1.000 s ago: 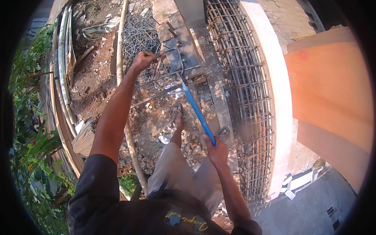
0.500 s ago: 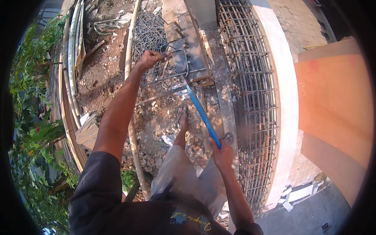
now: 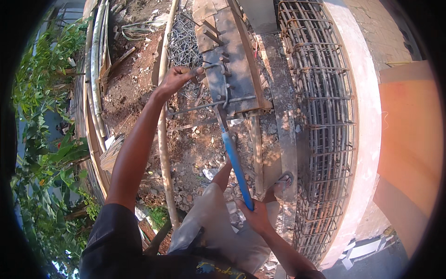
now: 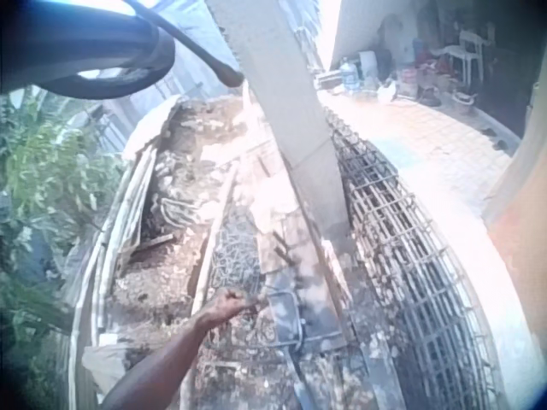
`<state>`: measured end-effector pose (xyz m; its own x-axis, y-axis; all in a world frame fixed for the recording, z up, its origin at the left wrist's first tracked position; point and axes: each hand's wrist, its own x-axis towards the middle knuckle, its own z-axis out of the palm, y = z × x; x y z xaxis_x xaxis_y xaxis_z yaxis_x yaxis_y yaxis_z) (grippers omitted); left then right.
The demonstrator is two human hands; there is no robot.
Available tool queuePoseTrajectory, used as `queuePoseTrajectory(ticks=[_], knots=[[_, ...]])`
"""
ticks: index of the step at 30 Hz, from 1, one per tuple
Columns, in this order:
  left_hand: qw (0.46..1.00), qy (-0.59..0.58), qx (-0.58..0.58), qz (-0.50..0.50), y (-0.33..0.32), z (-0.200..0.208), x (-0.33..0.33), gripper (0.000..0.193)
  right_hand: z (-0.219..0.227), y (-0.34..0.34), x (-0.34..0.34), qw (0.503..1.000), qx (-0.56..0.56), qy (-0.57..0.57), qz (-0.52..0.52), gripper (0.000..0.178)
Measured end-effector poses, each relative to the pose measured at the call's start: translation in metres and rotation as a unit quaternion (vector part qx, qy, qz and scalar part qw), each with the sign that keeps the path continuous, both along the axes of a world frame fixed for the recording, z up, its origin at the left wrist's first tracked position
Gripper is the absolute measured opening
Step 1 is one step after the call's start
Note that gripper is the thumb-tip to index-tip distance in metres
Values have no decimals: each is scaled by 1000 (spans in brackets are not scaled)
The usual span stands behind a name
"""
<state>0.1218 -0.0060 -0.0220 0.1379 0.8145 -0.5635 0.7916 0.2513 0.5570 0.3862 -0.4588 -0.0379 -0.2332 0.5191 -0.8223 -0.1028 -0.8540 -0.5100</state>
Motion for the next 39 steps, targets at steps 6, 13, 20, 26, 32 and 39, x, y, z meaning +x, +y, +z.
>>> queuePoseTrajectory(ticks=[6, 13, 20, 26, 32, 39], knots=[[996, -34, 83, 15, -9, -26, -7, 68, -5, -4, -88, 988, 5, 110, -106, 44], [997, -58, 39, 29, -10, -15, 7, 60, 5, 35, -244, 935, -23, 211, -283, 48], [999, -23, 47, -3, -6, -25, -1, 61, -15, 96, -336, 885, -3, 200, -420, 46], [998, -53, -19, 19, -11, 22, -11, 56, 20, 10, -202, 959, 35, -106, -262, 47], [992, -37, 23, -122, -80, 177, 4, 53, 81, -112, -80, 908, 6, -377, -185, 41], [785, -157, 421, -427, -28, 198, 11, 47, 93, -158, -110, 872, -111, -360, -312, 47]])
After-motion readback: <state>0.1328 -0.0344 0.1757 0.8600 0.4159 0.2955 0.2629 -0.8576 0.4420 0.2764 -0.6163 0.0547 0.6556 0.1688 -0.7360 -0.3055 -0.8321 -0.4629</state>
